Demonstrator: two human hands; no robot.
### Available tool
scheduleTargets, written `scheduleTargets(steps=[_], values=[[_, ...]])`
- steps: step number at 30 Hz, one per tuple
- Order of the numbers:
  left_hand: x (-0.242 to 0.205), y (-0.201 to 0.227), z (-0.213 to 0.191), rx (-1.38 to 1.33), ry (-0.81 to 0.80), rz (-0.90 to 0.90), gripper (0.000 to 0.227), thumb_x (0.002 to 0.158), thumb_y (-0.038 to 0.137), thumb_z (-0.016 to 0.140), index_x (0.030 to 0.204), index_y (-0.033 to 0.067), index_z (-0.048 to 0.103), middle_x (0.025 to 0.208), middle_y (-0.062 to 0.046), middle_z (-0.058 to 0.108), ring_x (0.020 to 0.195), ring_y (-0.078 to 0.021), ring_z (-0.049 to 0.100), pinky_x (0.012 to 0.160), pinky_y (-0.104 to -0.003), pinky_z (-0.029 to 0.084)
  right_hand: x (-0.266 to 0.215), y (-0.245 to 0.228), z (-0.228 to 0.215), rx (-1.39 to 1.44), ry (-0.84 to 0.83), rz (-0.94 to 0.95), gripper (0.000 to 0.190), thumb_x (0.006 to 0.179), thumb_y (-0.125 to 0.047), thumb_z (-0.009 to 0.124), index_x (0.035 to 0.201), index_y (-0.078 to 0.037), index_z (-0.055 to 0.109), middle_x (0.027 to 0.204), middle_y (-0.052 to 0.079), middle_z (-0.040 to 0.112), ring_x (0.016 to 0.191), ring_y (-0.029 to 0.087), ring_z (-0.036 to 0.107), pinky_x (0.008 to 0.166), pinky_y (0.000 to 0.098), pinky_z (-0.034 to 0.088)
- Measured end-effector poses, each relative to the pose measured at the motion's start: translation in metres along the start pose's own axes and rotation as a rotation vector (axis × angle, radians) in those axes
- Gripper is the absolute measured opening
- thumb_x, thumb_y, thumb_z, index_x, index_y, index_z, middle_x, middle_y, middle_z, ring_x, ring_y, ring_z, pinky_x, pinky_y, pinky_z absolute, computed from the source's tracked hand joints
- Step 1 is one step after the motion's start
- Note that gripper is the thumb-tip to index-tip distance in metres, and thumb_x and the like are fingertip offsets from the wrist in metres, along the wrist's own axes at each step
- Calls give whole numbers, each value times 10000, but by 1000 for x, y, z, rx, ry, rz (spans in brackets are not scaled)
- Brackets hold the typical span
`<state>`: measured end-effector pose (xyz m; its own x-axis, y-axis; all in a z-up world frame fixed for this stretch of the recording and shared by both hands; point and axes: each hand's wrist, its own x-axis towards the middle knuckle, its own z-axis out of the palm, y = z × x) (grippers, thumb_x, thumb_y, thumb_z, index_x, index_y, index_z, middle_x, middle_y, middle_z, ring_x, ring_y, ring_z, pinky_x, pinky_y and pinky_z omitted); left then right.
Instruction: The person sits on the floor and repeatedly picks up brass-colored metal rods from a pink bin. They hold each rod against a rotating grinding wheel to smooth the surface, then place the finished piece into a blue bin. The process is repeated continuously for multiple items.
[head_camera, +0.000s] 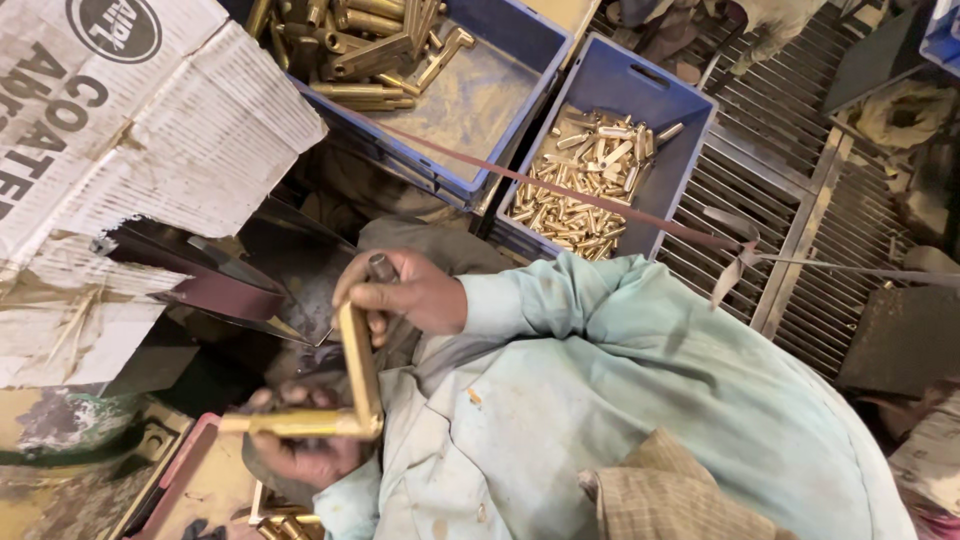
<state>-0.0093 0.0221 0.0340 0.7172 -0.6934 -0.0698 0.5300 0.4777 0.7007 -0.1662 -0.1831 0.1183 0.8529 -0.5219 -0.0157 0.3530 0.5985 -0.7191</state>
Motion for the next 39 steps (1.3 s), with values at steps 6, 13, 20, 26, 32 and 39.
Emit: scheduleTargets(steps=[6, 13, 20, 26, 32, 39], values=[[-3, 32, 40, 127, -29, 57, 357, 1037, 353, 702, 1147, 69, 516, 976, -122, 608, 945, -225, 619, 914, -376, 560, -3, 62, -60, -636, 211, 42, 319, 1004, -324, 742, 1183, -64, 696, 1043, 72, 700, 905, 146, 631, 784, 328, 519], [-2, 23, 69, 342, 123, 176, 321, 1043, 328, 594, 1155, 42, 500, 1040, -134, 579, 1004, -231, 608, 944, -362, 543, -11, 70, -42, -1069, -333, -89, 527, 1066, -451, 561, 1460, -105, 522, 1317, 104, 667, 1143, 261, 691, 935, 373, 554], [-11, 20, 74, 567, 113, 232, 383, 1084, 378, 600, 1168, 24, 481, 1128, -130, 558, 1063, -213, 579, 987, -355, 530, -13, 54, -29, -1272, -363, -146, 616, 1003, -551, 580, 1433, -114, 523, 1160, 119, 710, 999, 321, 718, 801, 433, 570], [-12, 10, 76, 558, 102, 129, 348, 1033, 321, 617, 1170, 33, 477, 1103, -146, 593, 1025, -233, 618, 958, -374, 542, -16, 46, -25, -1302, -283, -220, 682, 866, -606, 703, 1329, -118, 594, 1033, 96, 736, 904, 314, 723, 722, 427, 571], [-7, 12, 66, 720, -54, 153, 348, 1080, 299, 597, 1234, 25, 447, 1160, -154, 615, 1088, -239, 637, 1047, -383, 544, -14, 41, -31, -1245, -310, -185, 448, 884, -534, 770, 1108, -152, 702, 962, 54, 738, 889, 263, 734, 722, 394, 569], [-3, 37, 36, 652, -165, 67, 470, 941, 168, 708, 1338, 14, 508, 1222, -179, 633, 1153, -254, 636, 1062, -364, 517, -2, 39, -36, -1088, -397, -137, 402, 864, -456, 822, 1084, -142, 700, 950, 41, 750, 854, 239, 738, 702, 362, 564]])
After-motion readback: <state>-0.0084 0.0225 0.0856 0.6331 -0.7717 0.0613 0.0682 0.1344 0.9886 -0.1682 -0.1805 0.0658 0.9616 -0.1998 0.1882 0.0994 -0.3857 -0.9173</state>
